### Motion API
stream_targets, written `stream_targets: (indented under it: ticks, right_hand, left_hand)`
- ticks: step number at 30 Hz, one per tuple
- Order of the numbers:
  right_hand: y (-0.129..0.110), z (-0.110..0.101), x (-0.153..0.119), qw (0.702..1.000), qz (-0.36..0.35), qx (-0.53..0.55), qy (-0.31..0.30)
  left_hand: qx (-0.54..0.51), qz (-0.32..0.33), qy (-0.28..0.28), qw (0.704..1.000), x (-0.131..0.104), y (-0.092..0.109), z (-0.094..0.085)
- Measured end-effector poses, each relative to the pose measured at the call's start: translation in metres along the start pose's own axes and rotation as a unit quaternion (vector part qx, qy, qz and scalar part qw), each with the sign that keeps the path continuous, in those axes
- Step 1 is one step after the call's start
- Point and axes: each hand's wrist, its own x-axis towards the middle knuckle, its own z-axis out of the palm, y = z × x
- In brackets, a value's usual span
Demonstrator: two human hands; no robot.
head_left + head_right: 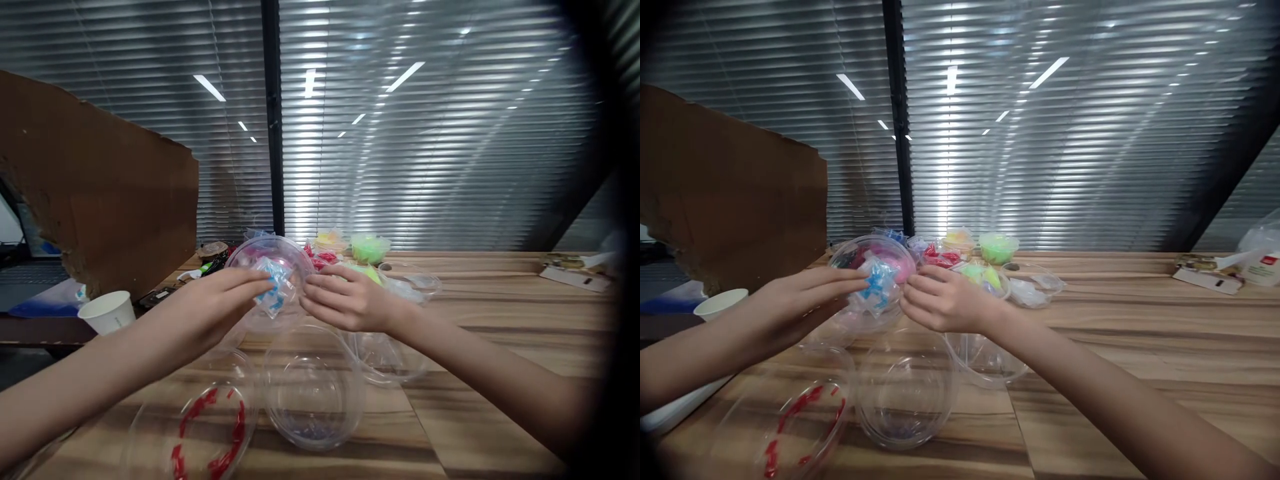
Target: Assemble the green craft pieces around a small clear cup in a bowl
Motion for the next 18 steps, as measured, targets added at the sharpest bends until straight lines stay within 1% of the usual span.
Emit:
stream_targets:
  ticks: [3,5,6,7,10,12,15,18]
  right_hand:
    - [-0.006,-0.007,0.005,1.0,-0.002,0.013,-0.002]
    - [-0.007,-0.012,0.004,1.0,0.005,0.01,-0.008]
    - [-0.006,-0.014,0.003,1.0,0.01,0.005,-0.014]
    - [-0.005,-0.015,0.002,1.0,0.017,-0.001,-0.021]
    - [-0.002,-0.014,-0.002,0.998,0.033,-0.013,-0.044]
    - [-0.002,-0.011,-0.006,0.997,0.045,-0.009,-0.064]
    - [-0.003,-0.008,-0.012,0.994,0.062,0.019,-0.085]
    - [-0.004,-0.003,-0.017,0.985,0.108,0.053,-0.125]
  left_hand:
    - [0.022,0.013,-0.056,0.998,0.039,-0.015,0.013]
    - [0.027,0.002,-0.125,0.992,0.055,-0.018,0.016]
    - [0.025,-0.002,-0.151,0.988,0.061,-0.018,0.015]
    - [0.03,-0.009,-0.164,0.986,0.066,-0.017,0.014]
    - [0.059,-0.026,-0.162,0.985,0.077,-0.012,0.012]
    - [0.06,-0.03,-0.154,0.986,0.081,-0.01,0.012]
    - [0.033,-0.038,-0.139,0.989,0.083,-0.008,0.014]
    - [-0.002,-0.036,-0.099,0.994,0.084,-0.01,0.015]
